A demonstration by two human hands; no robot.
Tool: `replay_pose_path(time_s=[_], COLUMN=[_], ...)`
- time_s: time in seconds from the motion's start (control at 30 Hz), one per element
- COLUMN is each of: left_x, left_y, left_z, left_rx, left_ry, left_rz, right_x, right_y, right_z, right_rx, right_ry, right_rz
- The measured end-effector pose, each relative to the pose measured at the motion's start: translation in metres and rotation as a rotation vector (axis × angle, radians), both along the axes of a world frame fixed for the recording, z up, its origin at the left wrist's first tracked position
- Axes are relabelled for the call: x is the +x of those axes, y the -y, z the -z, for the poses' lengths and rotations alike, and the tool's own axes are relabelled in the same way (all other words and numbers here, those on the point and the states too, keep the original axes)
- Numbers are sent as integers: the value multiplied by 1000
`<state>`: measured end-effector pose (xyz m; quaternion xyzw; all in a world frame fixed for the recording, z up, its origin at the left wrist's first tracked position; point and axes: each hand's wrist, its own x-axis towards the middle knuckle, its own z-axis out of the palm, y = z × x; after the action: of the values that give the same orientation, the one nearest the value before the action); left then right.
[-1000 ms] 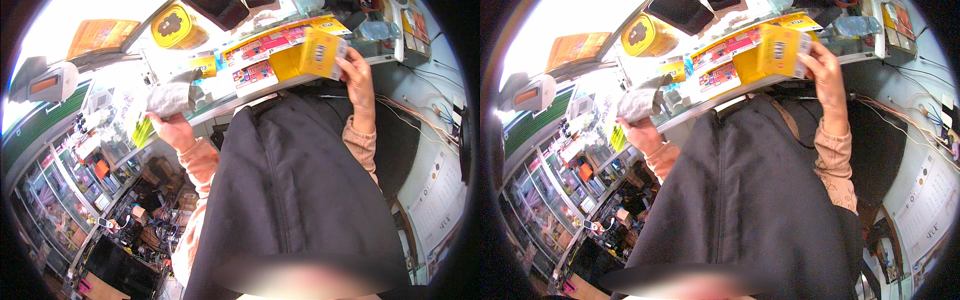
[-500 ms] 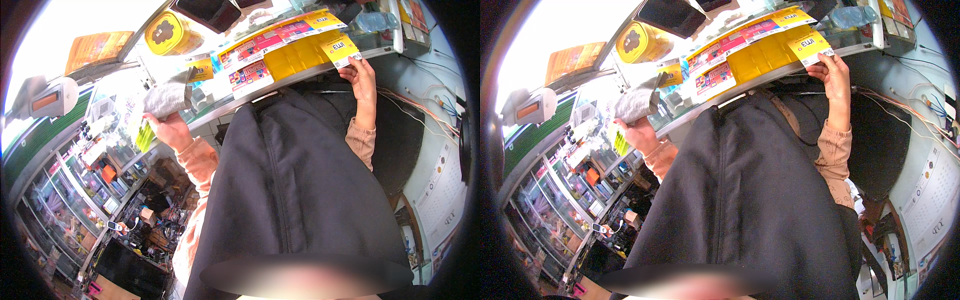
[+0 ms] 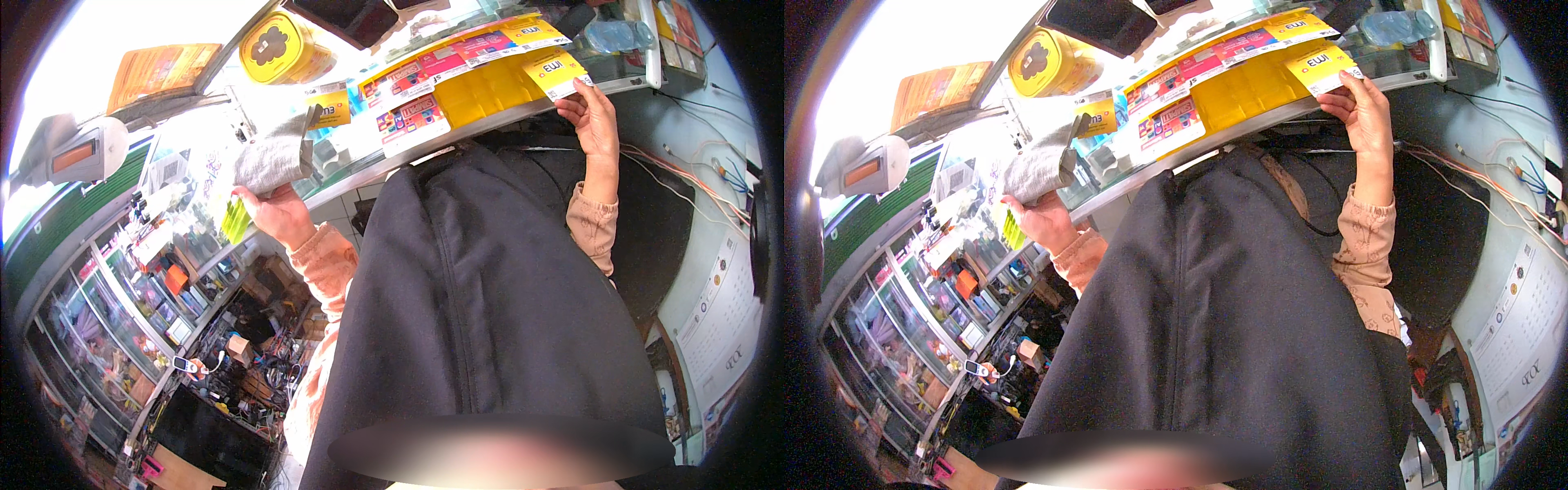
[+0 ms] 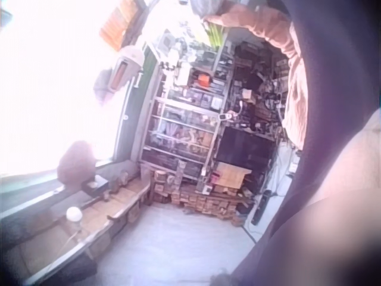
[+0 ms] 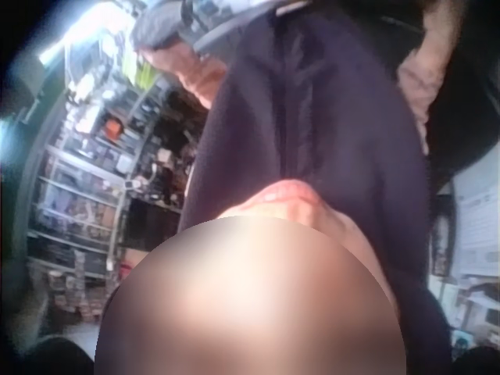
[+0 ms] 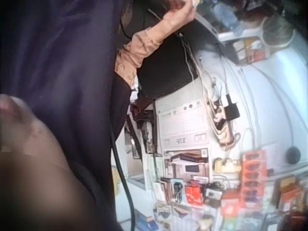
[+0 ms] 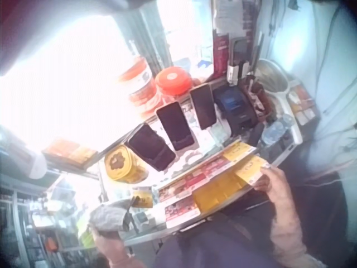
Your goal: The person organizes small retail items on a glass counter. They place several colorful packets into a yellow plastic tray, then wipe the counter surface with a cloth. The person continues arranging packets and other small items on the counter and in the tray.
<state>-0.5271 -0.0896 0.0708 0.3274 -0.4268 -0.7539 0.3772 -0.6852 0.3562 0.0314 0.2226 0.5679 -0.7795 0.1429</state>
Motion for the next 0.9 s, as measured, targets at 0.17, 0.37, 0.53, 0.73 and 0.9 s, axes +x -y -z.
replay_pose_path(time_s=[0.17, 0.37, 0.53, 0.73, 0.9], left_x=[2, 12, 0, -20, -36], left_y=[0, 4, 0, -7, -13], left_z=[-3, 9, 3, 1, 28], left_rx=[18, 9, 23, 40, -38], left_ry=[-31, 9, 14, 120, 337], left_rz=[34, 74, 30, 36, 35], right_x=[3, 5, 5, 9, 6], right_y=[-2, -3, 5, -1, 5], right_z=[2, 17, 21, 17, 18], right_rx=[-21, 14, -19, 32, -88], right_ry=[48, 27, -18, 72, -14], right_rz=[4, 16, 30, 98, 127])
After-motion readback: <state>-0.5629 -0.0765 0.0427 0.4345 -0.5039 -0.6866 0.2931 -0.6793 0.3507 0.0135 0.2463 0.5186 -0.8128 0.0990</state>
